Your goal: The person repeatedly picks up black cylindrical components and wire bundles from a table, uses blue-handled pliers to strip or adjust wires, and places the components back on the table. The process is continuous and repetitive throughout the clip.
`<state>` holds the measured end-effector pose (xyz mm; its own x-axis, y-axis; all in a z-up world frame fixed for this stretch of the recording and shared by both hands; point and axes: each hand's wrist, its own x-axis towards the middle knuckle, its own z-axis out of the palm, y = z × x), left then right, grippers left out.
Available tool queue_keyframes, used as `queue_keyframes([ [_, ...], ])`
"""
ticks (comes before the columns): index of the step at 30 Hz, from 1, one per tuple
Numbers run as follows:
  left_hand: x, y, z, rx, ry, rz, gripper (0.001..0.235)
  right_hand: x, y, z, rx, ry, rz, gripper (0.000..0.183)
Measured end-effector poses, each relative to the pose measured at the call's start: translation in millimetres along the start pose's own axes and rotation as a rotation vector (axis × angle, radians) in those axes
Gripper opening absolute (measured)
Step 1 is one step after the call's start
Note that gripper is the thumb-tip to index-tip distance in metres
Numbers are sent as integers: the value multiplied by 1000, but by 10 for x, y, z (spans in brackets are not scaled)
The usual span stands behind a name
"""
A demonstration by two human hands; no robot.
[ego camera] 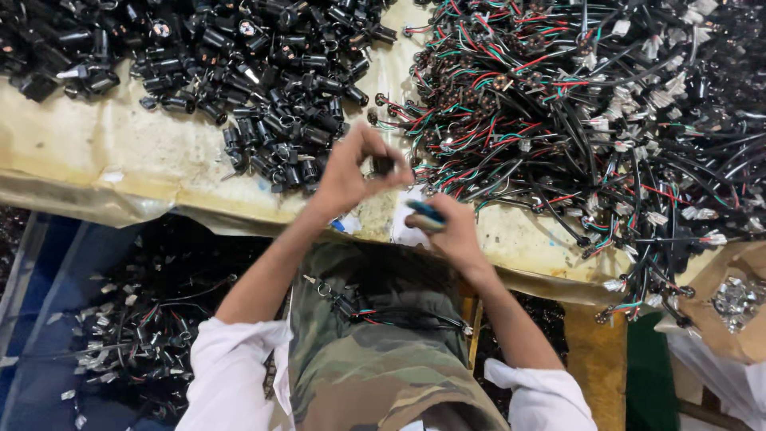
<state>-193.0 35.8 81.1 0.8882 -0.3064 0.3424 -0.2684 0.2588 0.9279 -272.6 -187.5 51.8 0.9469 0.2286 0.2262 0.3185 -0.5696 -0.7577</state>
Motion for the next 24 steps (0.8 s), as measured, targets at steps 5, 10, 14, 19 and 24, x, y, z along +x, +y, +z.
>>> queue_keyframes([
  [5,-595,160,265,323,-283,-97,39,-310,-274,-920,263,84,-204,11],
  [10,-579,408,432,357,-803,26,41,-652,-92,-838,326,217,-228,14],
  [14,683,479,1092,463,-874,545,21,-799,329,-208,856,535,85,20],
  [19,2092,242,2599,727,-307,983,41,-849,287,248,616,340,249,16],
  [24,2002,-109,1728,658,-573,733,64,-809,66,236,571,212,101,14],
])
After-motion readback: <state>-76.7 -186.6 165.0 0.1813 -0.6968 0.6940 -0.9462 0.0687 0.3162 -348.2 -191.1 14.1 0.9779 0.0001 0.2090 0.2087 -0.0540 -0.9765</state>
